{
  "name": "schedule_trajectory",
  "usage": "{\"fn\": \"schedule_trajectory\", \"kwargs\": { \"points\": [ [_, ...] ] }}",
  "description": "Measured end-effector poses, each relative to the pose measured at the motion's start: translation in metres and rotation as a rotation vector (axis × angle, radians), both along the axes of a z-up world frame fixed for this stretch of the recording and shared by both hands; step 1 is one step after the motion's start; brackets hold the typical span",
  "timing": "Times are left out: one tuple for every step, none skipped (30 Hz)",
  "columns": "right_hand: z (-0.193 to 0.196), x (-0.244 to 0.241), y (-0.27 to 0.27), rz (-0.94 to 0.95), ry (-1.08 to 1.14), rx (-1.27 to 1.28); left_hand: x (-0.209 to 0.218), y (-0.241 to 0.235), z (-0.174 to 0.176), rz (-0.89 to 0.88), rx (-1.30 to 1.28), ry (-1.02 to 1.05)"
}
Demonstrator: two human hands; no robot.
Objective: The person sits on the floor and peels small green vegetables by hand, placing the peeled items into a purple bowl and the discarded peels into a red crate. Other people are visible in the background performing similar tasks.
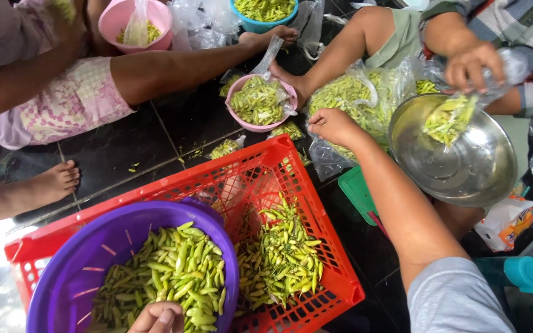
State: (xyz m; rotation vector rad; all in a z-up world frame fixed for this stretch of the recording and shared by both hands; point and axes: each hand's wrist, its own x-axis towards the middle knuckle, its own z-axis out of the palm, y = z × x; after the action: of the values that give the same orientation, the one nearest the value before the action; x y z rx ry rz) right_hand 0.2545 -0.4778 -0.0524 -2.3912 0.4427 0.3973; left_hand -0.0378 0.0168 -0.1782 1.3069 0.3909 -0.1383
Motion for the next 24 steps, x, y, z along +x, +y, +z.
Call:
{"fn": "schedule_trajectory", "kwargs": {
  "points": [
    [-0.004,0.000,0.000,0.016,0.003,-0.001,0.003,-0.008,0.026,0.016,-0.001,0.003],
    [-0.009,0.000,0.000,0.061,-0.154,0.042,0.006,-0.014,0.051,-0.044,-0.069,0.062],
    [-0.017,0.000,0.005,0.116,-0.303,0.092,0.005,-0.019,0.077,-0.092,-0.137,0.127],
    [0.008,-0.015,0.025,0.142,-0.291,0.099,0.007,-0.022,0.086,-0.065,-0.138,0.136],
    [0.034,-0.031,0.045,0.162,-0.402,0.120,0.010,-0.024,0.096,-0.118,-0.203,0.131],
    [0.061,-0.047,0.063,0.180,-0.514,0.145,0.013,-0.026,0.106,-0.171,-0.270,0.125],
    [0.077,-0.065,0.084,0.196,-0.508,0.150,0.014,-0.027,0.104,-0.153,-0.270,0.127],
    [0.095,-0.083,0.104,0.349,-0.594,0.064,0.014,-0.029,0.103,-0.192,-0.327,0.032],
    [0.112,-0.101,0.122,0.495,-0.679,-0.028,0.017,-0.031,0.100,-0.240,-0.385,-0.064],
    [0.094,-0.103,0.129,0.503,-0.675,-0.028,0.017,-0.033,0.105,-0.232,-0.387,-0.063],
    [0.078,-0.106,0.134,0.797,-0.705,-0.170,0.017,-0.036,0.111,-0.252,-0.363,-0.043],
    [0.062,-0.109,0.140,1.091,-0.722,-0.316,0.017,-0.040,0.117,-0.273,-0.338,-0.023],
    [0.051,-0.109,0.148,1.095,-0.723,-0.319,0.018,-0.042,0.125,-0.269,-0.341,-0.026],
    [0.041,-0.109,0.157,1.136,-0.416,-0.462,0.019,-0.046,0.134,-0.269,-0.276,-0.016],
    [0.031,-0.109,0.165,1.154,-0.104,-0.597,0.019,-0.049,0.143,-0.268,-0.210,-0.004],
    [0.015,-0.104,0.168,1.157,-0.105,-0.599,0.022,-0.048,0.152,-0.264,-0.211,-0.007],
    [-0.001,-0.098,0.172,1.175,-0.033,-0.687,0.024,-0.046,0.159,-0.300,-0.175,-0.038],
    [-0.017,-0.091,0.176,1.189,0.040,-0.776,0.027,-0.044,0.167,-0.336,-0.138,-0.069],
    [-0.032,-0.087,0.176,1.195,0.038,-0.773,0.032,-0.041,0.178,-0.330,-0.135,-0.068],
    [-0.048,-0.083,0.177,1.226,0.002,-0.813,0.036,-0.040,0.188,-0.330,-0.112,-0.086],
    [-0.065,-0.081,0.177,1.254,-0.032,-0.853,0.041,-0.037,0.198,-0.334,-0.091,-0.104],
    [-0.057,-0.083,0.182,1.257,-0.033,-0.850,0.047,-0.037,0.203,-0.332,-0.089,-0.101],
    [-0.048,-0.086,0.187,1.268,0.011,-0.882,0.054,-0.037,0.209,-0.367,0.025,-0.131],
    [-0.040,-0.088,0.191,1.278,0.055,-0.914,0.060,-0.037,0.214,-0.403,0.139,-0.160]
  ]
}}
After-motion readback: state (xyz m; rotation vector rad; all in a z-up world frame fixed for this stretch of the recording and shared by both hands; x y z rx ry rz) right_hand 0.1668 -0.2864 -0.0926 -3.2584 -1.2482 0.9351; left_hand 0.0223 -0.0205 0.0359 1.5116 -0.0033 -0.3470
